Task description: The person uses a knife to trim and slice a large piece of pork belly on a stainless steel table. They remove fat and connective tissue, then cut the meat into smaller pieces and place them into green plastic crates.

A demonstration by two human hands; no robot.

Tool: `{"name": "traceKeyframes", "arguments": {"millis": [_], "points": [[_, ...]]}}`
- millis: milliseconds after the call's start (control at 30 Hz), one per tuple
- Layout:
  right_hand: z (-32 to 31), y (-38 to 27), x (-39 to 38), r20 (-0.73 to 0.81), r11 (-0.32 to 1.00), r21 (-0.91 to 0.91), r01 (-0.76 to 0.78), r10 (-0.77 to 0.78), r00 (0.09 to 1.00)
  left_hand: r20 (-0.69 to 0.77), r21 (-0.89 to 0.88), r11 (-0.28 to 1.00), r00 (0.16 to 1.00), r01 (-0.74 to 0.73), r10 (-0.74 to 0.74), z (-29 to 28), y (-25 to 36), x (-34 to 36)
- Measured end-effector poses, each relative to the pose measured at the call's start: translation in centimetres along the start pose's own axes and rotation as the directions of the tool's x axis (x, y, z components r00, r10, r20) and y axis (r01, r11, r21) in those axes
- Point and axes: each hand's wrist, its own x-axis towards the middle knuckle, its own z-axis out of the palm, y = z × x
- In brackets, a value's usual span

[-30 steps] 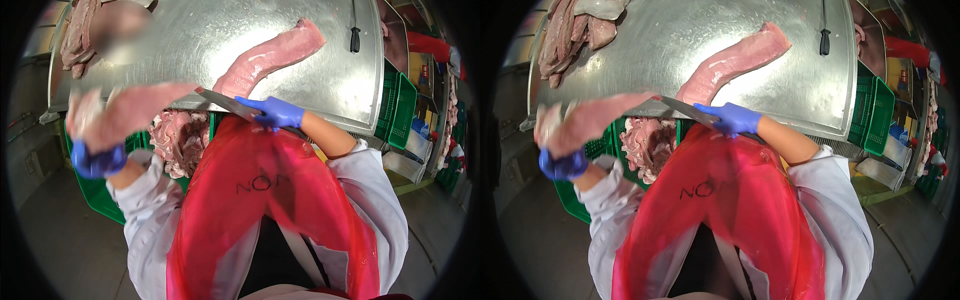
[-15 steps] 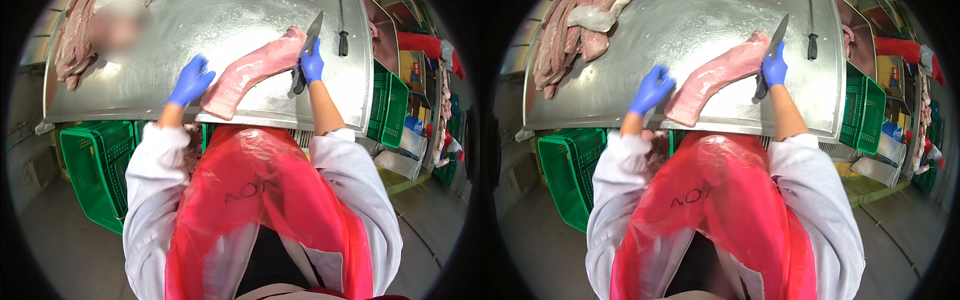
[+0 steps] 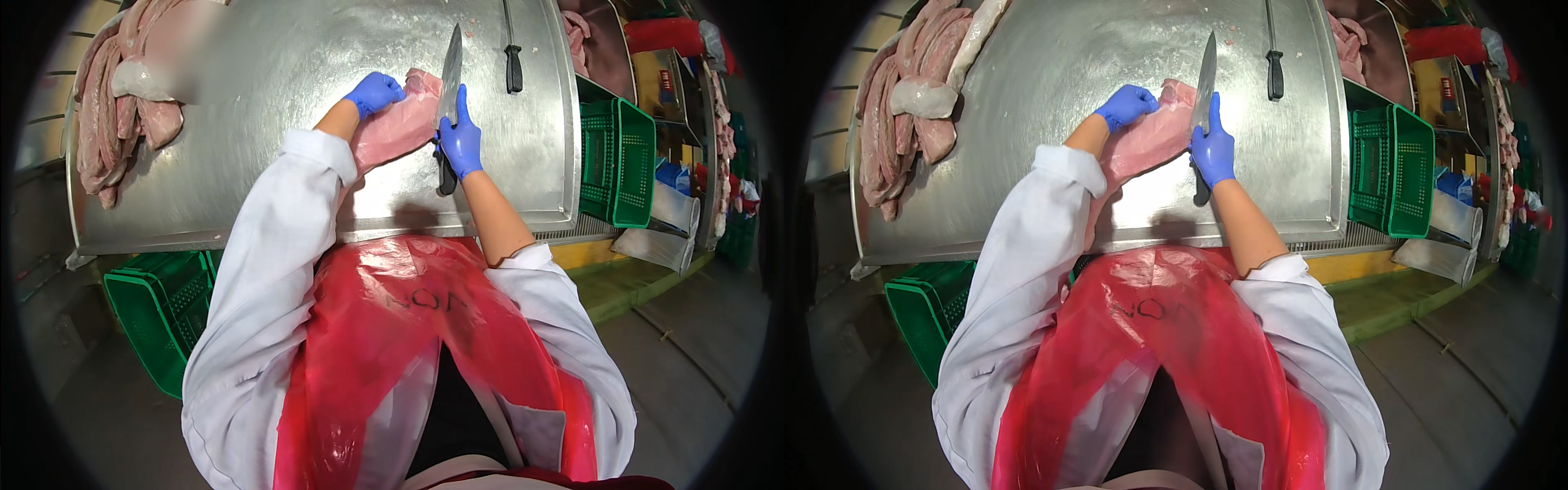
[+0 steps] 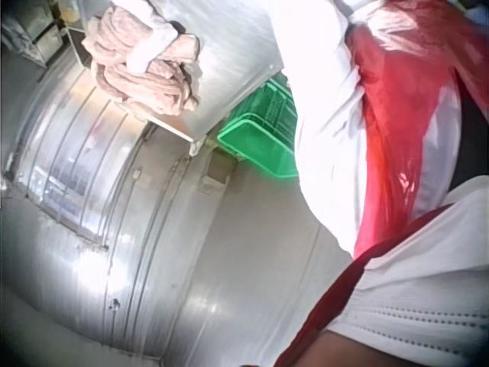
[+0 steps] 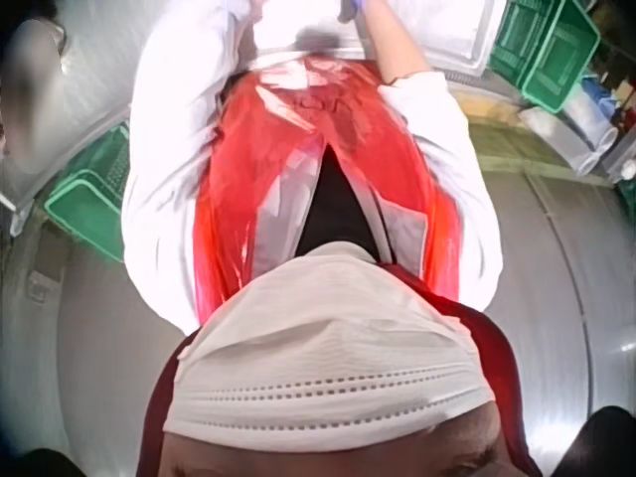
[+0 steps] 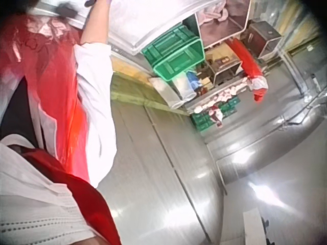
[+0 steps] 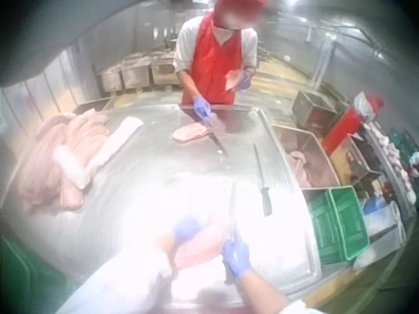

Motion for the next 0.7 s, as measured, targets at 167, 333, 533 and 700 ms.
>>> {"name": "traceKeyframes", "arguments": {"millis": [167,333,533,700], "points": [[-0.7,1.7,0.5,0.039,0.999,-0.018,0.050,-0.050,0.998,-0.049,0.024,0.995,0.994,0.098,-0.097,0.6,1.3,-2.1],[-1.6,0.8,0.9,0.114,0.998,0.053,-0.045,0.039,0.993,-0.010,0.170,0.981,0.995,0.099,-0.099,-0.4,2.5,-3.7],[-1.0,1.2,2.3,0.129,0.998,0.010,0.061,-0.061,0.990,-0.039,0.456,0.890,0.999,0.008,0.011,-0.9,2.6,-4.0],[3.0,-0.8,8.2,0.229,0.963,-0.065,0.262,-0.242,0.943,-0.276,0.094,0.985,0.955,0.142,-0.111,-4.9,-2.0,-6.2]]}}
